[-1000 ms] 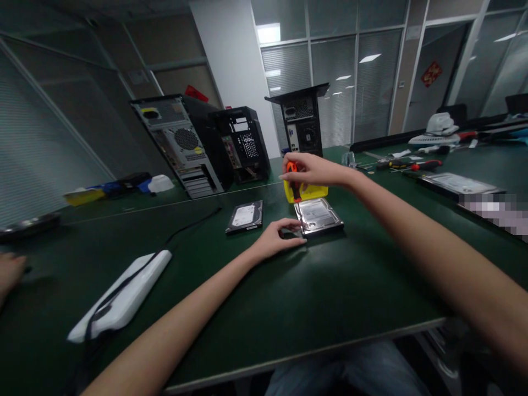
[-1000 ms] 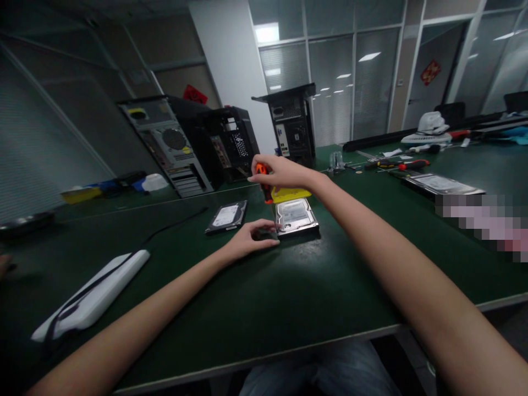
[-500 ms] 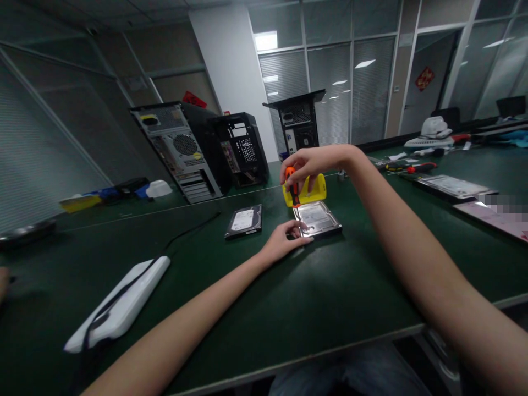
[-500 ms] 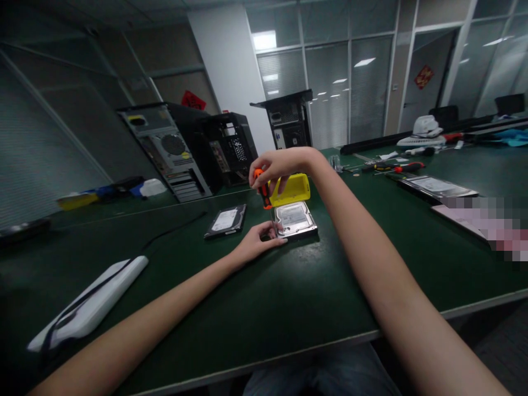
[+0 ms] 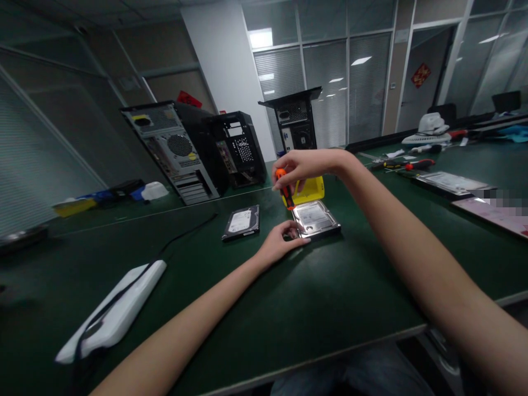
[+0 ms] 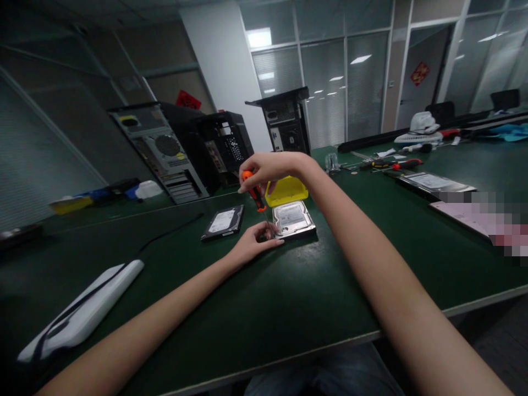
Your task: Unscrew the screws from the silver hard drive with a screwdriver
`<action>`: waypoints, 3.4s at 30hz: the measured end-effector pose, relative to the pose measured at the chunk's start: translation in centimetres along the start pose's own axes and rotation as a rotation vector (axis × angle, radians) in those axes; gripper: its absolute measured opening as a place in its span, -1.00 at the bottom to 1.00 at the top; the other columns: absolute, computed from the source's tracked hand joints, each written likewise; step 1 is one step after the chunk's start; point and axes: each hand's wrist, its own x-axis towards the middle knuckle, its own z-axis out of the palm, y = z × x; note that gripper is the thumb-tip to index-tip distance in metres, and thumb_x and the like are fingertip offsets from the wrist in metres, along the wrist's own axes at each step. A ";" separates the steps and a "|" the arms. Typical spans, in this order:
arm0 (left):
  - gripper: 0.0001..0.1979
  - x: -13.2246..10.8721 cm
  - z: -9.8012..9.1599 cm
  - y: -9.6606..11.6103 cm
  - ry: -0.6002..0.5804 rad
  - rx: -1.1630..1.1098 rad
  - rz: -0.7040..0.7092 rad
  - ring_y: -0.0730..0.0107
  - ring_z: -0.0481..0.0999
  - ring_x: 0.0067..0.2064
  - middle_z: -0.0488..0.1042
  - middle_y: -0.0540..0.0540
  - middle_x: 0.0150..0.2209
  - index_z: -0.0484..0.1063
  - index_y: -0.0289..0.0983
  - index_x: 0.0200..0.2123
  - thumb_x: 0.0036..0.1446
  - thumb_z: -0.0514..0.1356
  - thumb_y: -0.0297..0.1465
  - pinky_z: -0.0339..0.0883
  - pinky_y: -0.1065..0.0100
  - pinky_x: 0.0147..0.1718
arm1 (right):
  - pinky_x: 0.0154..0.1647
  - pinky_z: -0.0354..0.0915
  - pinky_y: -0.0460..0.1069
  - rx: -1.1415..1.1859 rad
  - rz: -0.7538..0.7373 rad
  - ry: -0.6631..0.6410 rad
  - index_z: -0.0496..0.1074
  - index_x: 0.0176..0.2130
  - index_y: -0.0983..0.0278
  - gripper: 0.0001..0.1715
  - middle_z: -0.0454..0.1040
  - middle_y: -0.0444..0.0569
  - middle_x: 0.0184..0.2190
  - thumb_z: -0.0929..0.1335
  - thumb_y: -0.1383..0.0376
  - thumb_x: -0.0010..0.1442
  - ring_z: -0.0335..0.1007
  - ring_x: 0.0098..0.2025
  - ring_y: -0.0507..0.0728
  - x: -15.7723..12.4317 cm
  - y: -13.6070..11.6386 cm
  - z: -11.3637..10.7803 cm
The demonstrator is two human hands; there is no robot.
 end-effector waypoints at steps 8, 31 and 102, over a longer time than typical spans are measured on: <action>-0.60 0.0 0.1 -0.2 -0.013 0.015 0.011 0.46 0.22 -0.42 0.21 0.08 -0.49 0.44 -0.30 -0.32 -0.05 0.30 -0.08 0.07 0.43 -0.41 | -0.24 0.43 -0.13 0.047 0.037 -0.082 0.38 -0.07 0.34 -0.71 0.48 0.00 -0.19 0.34 0.34 0.17 0.46 -0.17 0.04 -1.2 -0.2 -0.5; -0.64 -0.1 0.2 0.2 -0.039 -0.011 0.018 0.48 0.32 -0.45 0.42 0.00 -0.45 0.53 -0.32 -0.24 0.05 0.25 -0.14 0.20 0.42 -0.40 | -0.25 0.41 -0.13 0.013 0.038 -0.071 0.38 -0.06 0.32 -0.70 0.43 -0.01 -0.19 0.34 0.31 0.19 0.43 -0.17 0.03 -1.1 -0.4 -0.3; -0.65 -0.4 0.2 1.2 -0.024 0.265 0.077 0.38 0.30 -0.38 0.33 0.01 -0.40 0.31 -0.27 -0.27 0.18 0.09 -0.08 0.13 0.40 -0.42 | -0.52 0.18 -0.14 -0.327 -0.116 0.309 0.42 -0.37 0.41 -0.50 0.35 -0.08 -0.57 0.30 -0.01 0.16 0.20 -0.61 -0.09 2.2 2.5 1.1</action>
